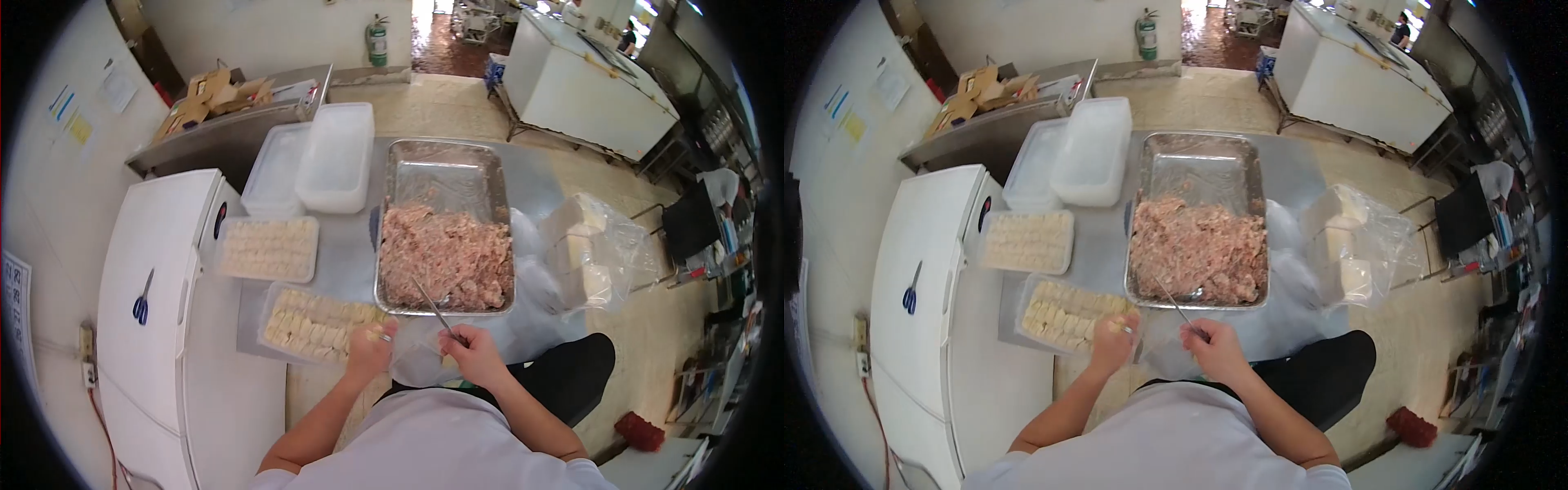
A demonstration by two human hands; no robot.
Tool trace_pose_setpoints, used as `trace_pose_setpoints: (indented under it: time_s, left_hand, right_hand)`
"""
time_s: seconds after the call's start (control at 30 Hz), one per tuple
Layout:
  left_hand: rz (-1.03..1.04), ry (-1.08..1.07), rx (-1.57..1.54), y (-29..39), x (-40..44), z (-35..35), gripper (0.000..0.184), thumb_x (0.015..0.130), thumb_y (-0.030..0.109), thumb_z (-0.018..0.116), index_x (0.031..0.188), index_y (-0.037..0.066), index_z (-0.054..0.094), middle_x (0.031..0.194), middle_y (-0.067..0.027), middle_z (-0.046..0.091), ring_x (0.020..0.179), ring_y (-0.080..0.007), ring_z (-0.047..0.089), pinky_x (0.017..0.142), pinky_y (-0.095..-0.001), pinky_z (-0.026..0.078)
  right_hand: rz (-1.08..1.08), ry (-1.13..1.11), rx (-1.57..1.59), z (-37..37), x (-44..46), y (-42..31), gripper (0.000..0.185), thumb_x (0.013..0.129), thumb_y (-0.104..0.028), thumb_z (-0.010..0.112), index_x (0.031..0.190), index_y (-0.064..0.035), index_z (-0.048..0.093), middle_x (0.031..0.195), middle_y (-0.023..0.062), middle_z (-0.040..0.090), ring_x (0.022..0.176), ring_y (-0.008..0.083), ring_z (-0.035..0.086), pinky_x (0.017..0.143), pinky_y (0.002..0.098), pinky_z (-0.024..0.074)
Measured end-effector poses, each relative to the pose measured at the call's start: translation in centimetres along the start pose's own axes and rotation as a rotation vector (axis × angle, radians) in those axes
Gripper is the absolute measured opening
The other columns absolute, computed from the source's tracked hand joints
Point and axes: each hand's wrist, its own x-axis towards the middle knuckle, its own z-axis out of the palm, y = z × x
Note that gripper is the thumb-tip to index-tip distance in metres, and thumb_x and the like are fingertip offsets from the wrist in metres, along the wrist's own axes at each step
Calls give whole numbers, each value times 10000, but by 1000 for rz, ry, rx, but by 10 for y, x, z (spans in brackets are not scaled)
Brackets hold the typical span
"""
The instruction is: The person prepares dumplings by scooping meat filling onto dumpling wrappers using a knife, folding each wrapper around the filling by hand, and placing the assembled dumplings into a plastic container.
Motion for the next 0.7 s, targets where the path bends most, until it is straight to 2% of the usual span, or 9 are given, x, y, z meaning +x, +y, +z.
trace_pose_setpoints:
  time_s: [0.1, 0.17, 0.3, 0.4, 0.5, 0.6, 0.7]
  left_hand:
    - [59, 257, 167, 34, 11, -40, 414, 955, 338, 704, 720, 10, 608, 614, -49, 604, 583, -155, 555, 573, -347, 465]
    - [-12, 248, 291, 4, 26, -78, 351, 930, 297, 721, 787, -12, 634, 639, -64, 631, 603, -182, 580, 606, -370, 483]
    - [-123, 87, 354, 14, 34, -99, 286, 886, 244, 735, 935, -32, 677, 688, -138, 675, 632, -265, 643, 648, -418, 501]
    - [-148, 7, 776, 32, 38, -91, 255, 878, 237, 717, 924, -14, 713, 715, -201, 682, 668, -340, 667, 660, -447, 506]
    - [-164, -55, 761, 37, 40, -87, 277, 863, 289, 721, 854, 13, 739, 712, -228, 669, 693, -391, 660, 667, -456, 511]
    - [-183, -37, 853, 45, 41, -84, 288, 843, 308, 731, 774, 29, 744, 670, -205, 664, 672, -380, 662, 662, -457, 515]
    - [-36, 9, 923, 30, 45, -90, 292, 829, 314, 736, 770, 28, 745, 664, -210, 660, 675, -383, 667, 656, -460, 520]
  right_hand:
    - [-41, 25, 21, 6, 0, 3, 191, 967, -122, 647, 1054, 40, 699, 798, 22, 676, 697, 73, 577, 610, 242, 441]
    - [-28, 29, 23, 7, -1, 6, 194, 969, -133, 651, 1051, 35, 702, 786, 15, 672, 690, 66, 569, 605, 241, 435]
    - [-41, 41, 19, 5, -3, 15, 198, 970, -149, 658, 1029, 33, 707, 763, 4, 660, 671, 54, 544, 588, 237, 419]
    - [-44, 56, 29, 4, -4, 19, 204, 969, -157, 662, 1009, 37, 708, 735, -5, 644, 646, 46, 514, 567, 238, 397]
    - [-12, 38, -3, 0, -8, 14, 168, 971, -82, 643, 1060, 54, 684, 824, 30, 690, 753, 74, 615, 680, 231, 464]
    - [-14, 48, 38, -1, -8, 17, 159, 968, -74, 644, 1055, 53, 685, 823, 32, 689, 756, 74, 611, 687, 230, 464]
    - [-81, 94, 51, 1, -8, 19, 210, 969, -157, 660, 991, 46, 707, 720, -10, 635, 637, 47, 506, 564, 239, 388]
